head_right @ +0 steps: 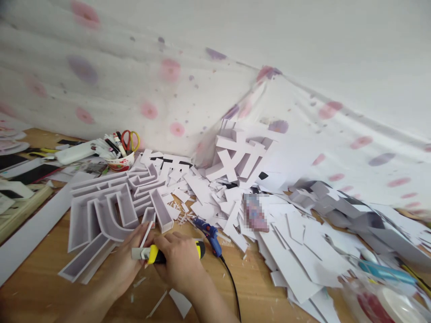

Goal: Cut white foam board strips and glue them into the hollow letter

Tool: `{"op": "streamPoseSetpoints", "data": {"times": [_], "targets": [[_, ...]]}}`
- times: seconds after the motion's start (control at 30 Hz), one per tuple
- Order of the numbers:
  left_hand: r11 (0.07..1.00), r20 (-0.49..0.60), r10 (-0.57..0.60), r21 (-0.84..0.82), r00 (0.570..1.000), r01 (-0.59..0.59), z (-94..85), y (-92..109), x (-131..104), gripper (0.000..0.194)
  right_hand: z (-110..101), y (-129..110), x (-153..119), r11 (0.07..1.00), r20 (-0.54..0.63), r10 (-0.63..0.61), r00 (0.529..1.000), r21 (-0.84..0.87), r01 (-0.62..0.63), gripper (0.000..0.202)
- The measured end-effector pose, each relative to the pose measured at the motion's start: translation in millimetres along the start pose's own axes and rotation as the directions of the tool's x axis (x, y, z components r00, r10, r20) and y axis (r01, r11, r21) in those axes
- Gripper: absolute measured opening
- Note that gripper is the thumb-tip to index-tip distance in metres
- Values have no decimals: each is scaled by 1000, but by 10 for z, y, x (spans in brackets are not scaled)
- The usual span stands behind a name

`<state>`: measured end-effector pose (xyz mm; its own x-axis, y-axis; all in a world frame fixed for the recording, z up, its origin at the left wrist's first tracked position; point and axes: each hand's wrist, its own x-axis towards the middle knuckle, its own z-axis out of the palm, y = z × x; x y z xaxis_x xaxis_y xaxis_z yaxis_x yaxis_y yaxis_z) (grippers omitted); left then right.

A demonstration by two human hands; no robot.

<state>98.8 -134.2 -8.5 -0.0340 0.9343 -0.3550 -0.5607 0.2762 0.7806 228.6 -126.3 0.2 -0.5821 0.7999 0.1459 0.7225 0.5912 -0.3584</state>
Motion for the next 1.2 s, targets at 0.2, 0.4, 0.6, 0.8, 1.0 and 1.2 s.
{"op": "streamPoseSetpoints", "data": {"times": [0.2, 0.4, 0.6, 0.8, 1.0, 1.2], "targets": [[1000, -27, 9, -10, 1000, -9, -23, -69, 15, 43, 10, -4, -5, 1000, 24, 3, 1000, 4, -3, 16], [1000, -46, -5, -16, 999, 5, 1, -48, -13, 43, 16, -3, 1, 1000, 21, 6, 1000, 4, -6, 17], [1000, -55, -6, -19, 998, 5, 21, -42, -26, 40, 68, 38, 24, 999, 3, 31, 1000, -38, -31, 13], [999, -106, -27, 25, 994, 30, -2, -65, 7, 45, 46, 67, 64, 995, 30, 88, 996, -40, -87, 13], [995, -38, 4, 99, 999, -1, -38, -96, 9, 41, 15, 93, 98, 993, 23, 111, 994, -44, -109, 15], [991, -1, 26, 133, 1000, -26, -53, -89, -25, 39, 28, 137, 119, 995, 4, 100, 995, -21, -100, 18]]}}
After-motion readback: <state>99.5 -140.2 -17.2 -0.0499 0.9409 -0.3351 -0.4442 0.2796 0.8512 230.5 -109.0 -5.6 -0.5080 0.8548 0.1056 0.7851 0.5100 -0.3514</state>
